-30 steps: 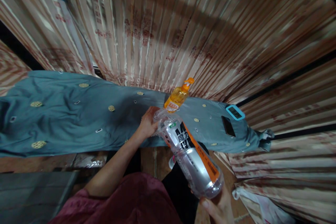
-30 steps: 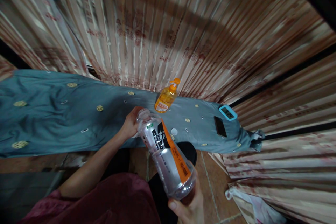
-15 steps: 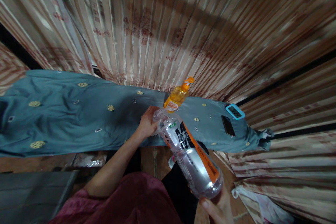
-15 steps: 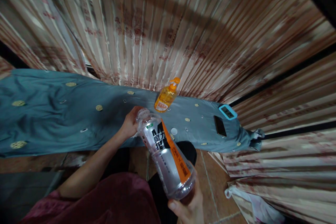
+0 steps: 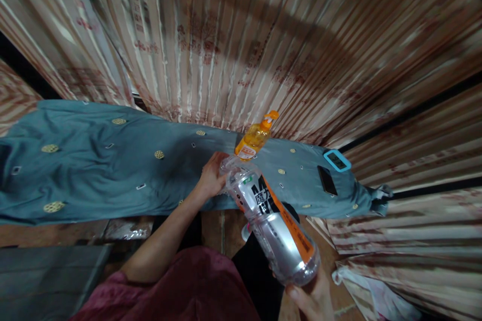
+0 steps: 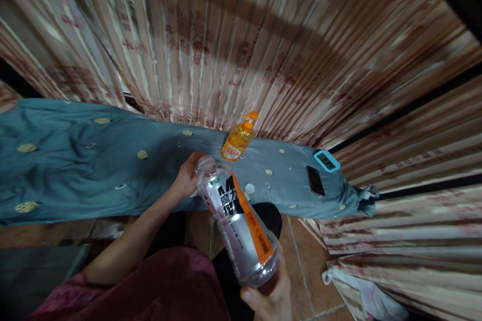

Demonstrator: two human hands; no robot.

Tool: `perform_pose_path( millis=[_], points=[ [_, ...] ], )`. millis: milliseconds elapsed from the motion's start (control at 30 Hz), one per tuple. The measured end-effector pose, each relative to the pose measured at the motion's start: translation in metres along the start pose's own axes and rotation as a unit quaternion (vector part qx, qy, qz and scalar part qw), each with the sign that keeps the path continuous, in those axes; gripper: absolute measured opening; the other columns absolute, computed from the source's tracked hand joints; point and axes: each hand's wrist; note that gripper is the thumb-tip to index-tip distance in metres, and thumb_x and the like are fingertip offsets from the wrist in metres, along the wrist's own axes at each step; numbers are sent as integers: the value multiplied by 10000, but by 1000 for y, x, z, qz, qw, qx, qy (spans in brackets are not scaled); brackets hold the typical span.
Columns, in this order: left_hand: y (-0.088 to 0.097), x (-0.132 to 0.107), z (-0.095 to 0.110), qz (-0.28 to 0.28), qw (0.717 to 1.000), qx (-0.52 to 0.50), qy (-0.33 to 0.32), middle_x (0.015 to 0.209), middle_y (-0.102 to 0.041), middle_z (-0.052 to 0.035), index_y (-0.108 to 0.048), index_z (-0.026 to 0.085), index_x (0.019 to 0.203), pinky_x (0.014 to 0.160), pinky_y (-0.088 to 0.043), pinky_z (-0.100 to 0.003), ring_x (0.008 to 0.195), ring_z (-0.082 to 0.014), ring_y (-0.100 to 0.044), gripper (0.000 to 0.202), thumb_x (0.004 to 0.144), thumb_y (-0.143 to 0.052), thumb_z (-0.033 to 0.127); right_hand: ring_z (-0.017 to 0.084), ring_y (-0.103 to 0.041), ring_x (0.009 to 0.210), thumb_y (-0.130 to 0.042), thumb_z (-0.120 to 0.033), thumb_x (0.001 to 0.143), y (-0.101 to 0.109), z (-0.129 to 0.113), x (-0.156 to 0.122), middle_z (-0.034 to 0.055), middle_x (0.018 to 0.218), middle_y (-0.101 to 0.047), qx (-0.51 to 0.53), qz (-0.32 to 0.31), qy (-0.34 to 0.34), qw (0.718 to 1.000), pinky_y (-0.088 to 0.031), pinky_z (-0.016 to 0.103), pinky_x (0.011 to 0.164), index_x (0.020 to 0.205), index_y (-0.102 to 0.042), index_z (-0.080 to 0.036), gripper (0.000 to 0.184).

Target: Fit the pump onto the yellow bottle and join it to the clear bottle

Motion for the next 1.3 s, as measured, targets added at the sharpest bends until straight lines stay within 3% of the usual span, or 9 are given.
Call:
perform_pose_path(
  millis=[233,367,533,700,1000,1300],
  points=[
    [0,0,-1,-8,1000,12,3,1187,-879,-133,-826,230,1176,1048,-725,-511,1123,-372,-852,505,974,-899,686,488,-963,1229,-1220,-819,527,-3,1,-1,189,1304,-1010,0,1,17,1000,-770,519,1061,1431,-914,-254,1109],
    [-1,-1,-3,-12,1000,7,0,1204,-879,-144,-821,227,1186,1053,-724,-519,1131,-375,-852,480,986,-873,660,565,-940,1261,-1212,-814,503,5,-1,2,193,1342,-999,-42,5,28,999,-790,609,1015,1575,-862,-286,1246],
    [-1,0,-4,-9,1000,3,-7,1218,-886,-155,-822,229,1194,1071,-719,-538,1151,-390,-855,507,981,-862,687,593,-933,1256,-1183,-741,600,15,0,3,173,1425,-977,-59,23,19,998,-807,649,955,1719,-765,-360,1254],
    [0,-1,-3,-10,1000,6,-3,1209,-884,-145,-823,238,1177,1063,-720,-530,1131,-379,-853,493,983,-871,689,589,-952,1184,-1165,-766,598,17,1,2,163,1297,-997,-64,27,10,997,-815,643,910,1702,-774,-362,1239],
    [0,-1,-3,-5,1000,3,-2,1196,-887,-137,-827,242,1161,1059,-724,-523,1128,-372,-849,505,985,-879,712,586,-945,1211,-1174,-775,573,11,-4,2,163,1327,-994,-55,25,12,998,-806,654,959,1672,-792,-361,1235],
    [-1,-1,-2,2,1000,-2,-2,1139,-869,-114,-809,245,1139,1023,-719,-498,1079,-356,-840,465,978,-905,670,507,-967,1211,-1201,-811,605,-5,-9,-5,172,1194,-1009,-9,-8,28,1000,-785,553,1030,1629,-818,-243,1232]
  ],
)
Point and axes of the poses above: each hand's wrist, its own x-axis towards the middle knuckle, its own y-axis out of the back of the hand, z = x × y
